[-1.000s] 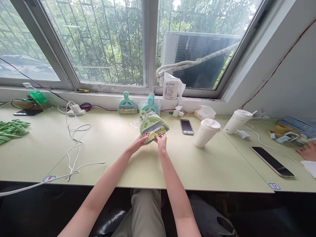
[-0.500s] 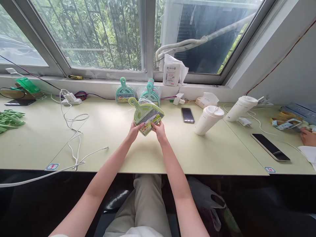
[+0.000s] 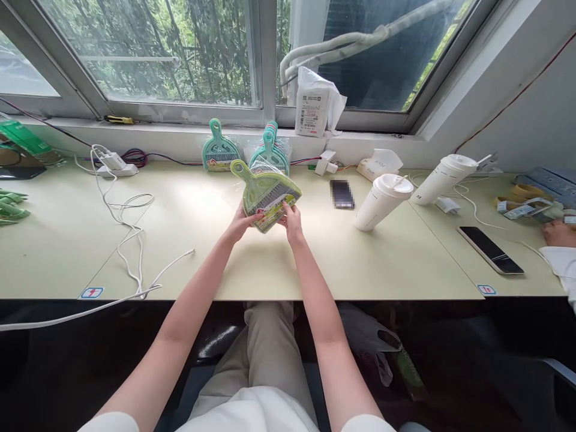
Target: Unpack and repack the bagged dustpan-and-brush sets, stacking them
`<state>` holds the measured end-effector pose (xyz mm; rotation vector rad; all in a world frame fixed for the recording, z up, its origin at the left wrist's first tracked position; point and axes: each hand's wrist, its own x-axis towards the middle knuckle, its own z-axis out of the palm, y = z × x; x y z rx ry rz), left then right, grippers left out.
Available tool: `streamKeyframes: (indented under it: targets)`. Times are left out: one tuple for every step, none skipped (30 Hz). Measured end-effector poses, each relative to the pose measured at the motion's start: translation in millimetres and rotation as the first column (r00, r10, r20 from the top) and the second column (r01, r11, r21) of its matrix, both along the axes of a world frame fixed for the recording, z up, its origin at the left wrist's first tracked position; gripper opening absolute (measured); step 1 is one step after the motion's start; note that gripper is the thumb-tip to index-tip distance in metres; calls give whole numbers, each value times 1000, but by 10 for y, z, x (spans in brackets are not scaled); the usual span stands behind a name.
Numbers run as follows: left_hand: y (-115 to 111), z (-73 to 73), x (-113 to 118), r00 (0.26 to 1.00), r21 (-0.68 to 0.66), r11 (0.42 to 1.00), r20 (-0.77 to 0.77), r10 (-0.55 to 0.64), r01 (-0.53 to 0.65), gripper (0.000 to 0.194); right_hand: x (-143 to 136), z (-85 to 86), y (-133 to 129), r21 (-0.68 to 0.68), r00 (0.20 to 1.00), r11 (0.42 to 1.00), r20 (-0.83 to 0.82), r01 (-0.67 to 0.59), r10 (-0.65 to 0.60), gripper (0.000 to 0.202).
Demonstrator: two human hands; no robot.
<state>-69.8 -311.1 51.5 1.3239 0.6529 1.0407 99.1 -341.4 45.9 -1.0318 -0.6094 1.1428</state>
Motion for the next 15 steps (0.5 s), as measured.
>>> streamKeyframes:
  targets:
    - [9, -10, -4, 1000, 0, 1000, -10, -1, 1, 90, 13, -7, 6, -6, 999, 999, -5, 33, -33, 26]
    - [14, -19, -7, 1000, 0, 1000, -22, -6, 6, 89, 30, -15, 12, -6, 998, 998, -11, 65, -65, 26]
    - [15, -25, -10, 999, 1, 1000, -34, -18, 18, 88, 50, -26, 17, -2, 995, 996, -15, 94, -94, 26]
    - [15, -29, -13, 998, 2, 999, -44, -34, 35, 88, 71, -38, 21, 4, 993, 993, -17, 119, -119, 27]
    - [12, -30, -16, 997, 5, 999, -51, -52, 53, 87, 89, -50, 23, 11, 990, 990, -18, 141, -141, 27]
    - [8, -30, -19, 996, 7, 998, -54, -69, 70, 86, 104, -62, 24, 13, 987, 987, -16, 161, -161, 28]
    - [5, -30, -22, 995, 9, 996, -55, -85, 86, 85, 114, -72, 24, 10, 984, 984, -14, 177, -177, 29]
    - [2, -30, -25, 993, 9, 995, -55, -100, 100, 85, 118, -81, 23, 3, 982, 982, -14, 187, -187, 29]
    - [1, -30, -27, 992, 7, 994, -57, -110, 111, 84, 119, -86, 21, -5, 981, 981, -16, 192, -192, 30]
    - [2, -31, -29, 991, 3, 993, -60, -116, 116, 83, 116, -88, 18, -13, 981, 981, -20, 192, -192, 30]
    - [4, -33, -30, 991, -3, 993, -64, -118, 118, 83, 112, -86, 15, -21, 982, 982, -24, 189, -190, 29]
    - [8, -36, -31, 991, -11, 993, -70, -116, 116, 82, 108, -80, 11, -26, 982, 982, -27, 186, -187, 29]
    - [13, -38, -32, 991, -19, 994, -74, -111, 110, 82, 106, -70, 6, -28, 982, 983, -30, 184, -185, 29]
    - [18, -40, -35, 992, -25, 994, -75, -105, 103, 81, 105, -57, 1, -26, 983, 983, -33, 179, -180, 29]
    - [24, -41, -40, 993, -27, 995, -71, -98, 96, 82, 106, -43, -5, -17, 985, 986, -38, 167, -167, 29]
